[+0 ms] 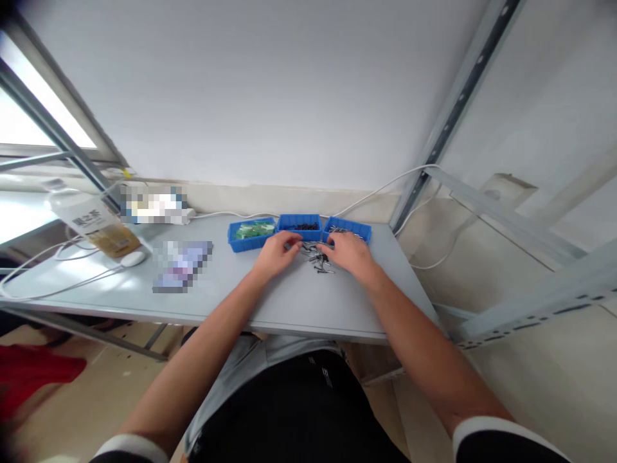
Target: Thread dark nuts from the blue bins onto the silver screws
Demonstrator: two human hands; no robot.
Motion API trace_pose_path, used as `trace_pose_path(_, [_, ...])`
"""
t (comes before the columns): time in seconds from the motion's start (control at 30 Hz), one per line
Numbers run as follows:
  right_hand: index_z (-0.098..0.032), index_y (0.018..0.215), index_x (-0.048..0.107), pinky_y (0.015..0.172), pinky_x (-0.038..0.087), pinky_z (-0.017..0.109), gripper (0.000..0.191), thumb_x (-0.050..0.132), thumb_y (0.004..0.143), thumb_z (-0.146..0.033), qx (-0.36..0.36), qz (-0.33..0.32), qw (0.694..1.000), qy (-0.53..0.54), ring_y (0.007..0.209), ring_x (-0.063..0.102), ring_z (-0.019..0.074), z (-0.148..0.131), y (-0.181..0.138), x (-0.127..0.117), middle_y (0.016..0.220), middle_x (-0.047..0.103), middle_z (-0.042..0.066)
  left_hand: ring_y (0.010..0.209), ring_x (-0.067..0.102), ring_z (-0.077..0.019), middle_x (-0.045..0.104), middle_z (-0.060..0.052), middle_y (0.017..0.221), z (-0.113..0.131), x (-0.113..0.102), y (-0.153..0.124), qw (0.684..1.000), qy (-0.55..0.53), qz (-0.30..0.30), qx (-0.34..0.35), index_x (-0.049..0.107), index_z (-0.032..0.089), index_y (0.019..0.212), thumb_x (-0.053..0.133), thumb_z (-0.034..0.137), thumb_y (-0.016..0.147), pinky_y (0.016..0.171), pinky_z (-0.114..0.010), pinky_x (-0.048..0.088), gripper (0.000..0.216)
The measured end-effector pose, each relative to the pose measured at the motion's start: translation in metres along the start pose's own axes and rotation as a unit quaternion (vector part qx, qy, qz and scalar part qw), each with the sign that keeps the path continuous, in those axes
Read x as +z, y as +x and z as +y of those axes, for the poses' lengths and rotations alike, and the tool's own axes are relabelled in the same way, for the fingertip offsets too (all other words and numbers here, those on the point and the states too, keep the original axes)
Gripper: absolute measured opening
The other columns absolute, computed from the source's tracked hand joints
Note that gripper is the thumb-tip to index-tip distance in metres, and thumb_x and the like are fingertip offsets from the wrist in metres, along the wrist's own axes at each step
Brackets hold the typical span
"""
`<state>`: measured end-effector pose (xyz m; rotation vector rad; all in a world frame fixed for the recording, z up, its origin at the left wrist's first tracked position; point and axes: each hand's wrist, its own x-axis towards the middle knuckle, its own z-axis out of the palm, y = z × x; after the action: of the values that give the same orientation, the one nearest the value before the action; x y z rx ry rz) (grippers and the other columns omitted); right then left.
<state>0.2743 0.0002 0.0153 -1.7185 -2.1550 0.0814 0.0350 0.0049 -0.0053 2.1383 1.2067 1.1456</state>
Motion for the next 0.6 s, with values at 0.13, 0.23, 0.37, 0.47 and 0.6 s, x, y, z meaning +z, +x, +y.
trace_pose_path(0.13, [-0.019,0.094,0.077,0.072,0.044,0.033,0.034,0.065,0.095,-0.051,0.012,-0.050,0.995,-0.082,0.085,0.071,0.0281,0.009,-0.001,0.003,0.090,0.078,0.015,0.114,0.062,-0.0311,0.069,-0.015,0.119,0.014,0.006,-0.009,0.985,0.086,-0.086,0.119,0.074,0.020,0.124,0.061,0.046,0.096,0.105,-0.045,0.047,0.041])
trace_pose_path(0.23, [-0.017,0.103,0.076,0.075,0.045,0.034,0.031,0.053,0.103,-0.038,0.000,-0.073,0.993,-0.089,0.090,0.072,0.0280,0.010,0.000,0.008,0.098,0.078,0.017,0.126,0.056,-0.0350,0.062,-0.016,0.137,0.021,0.015,-0.014,0.975,0.095,-0.122,0.158,0.061,0.024,0.145,0.071,0.059,0.087,0.113,-0.049,0.040,0.069])
trace_pose_path(0.37, [-0.015,0.111,0.072,0.081,0.045,0.034,0.030,0.045,0.105,-0.026,-0.035,-0.088,0.993,-0.071,0.099,0.071,0.0276,0.004,0.001,0.014,0.109,0.077,0.018,0.135,0.050,-0.0378,0.055,-0.016,0.149,0.019,0.026,-0.017,0.971,0.112,-0.148,0.150,0.047,0.026,0.157,0.070,0.063,0.086,0.116,-0.052,0.037,0.084])
trace_pose_path(0.47, [-0.013,0.114,0.071,0.084,0.045,0.033,0.026,0.051,0.103,-0.025,-0.065,-0.098,0.992,-0.053,0.104,0.069,0.0279,-0.001,0.000,0.018,0.114,0.074,0.018,0.132,0.053,-0.0360,0.059,-0.015,0.144,0.011,0.027,-0.014,0.972,0.131,-0.147,0.129,0.054,0.025,0.152,0.067,0.059,0.090,0.114,-0.050,0.039,0.072])
trace_pose_path(0.6, [-0.014,0.117,0.071,0.085,0.045,0.031,0.026,0.060,0.100,-0.031,-0.089,-0.092,0.992,-0.018,0.101,0.067,0.0255,-0.008,0.001,0.025,0.114,0.070,0.016,0.121,0.061,-0.0319,0.066,-0.014,0.133,-0.001,0.020,-0.007,0.976,0.122,-0.128,0.124,0.067,0.023,0.139,0.070,0.043,0.089,0.111,-0.046,0.043,0.054])
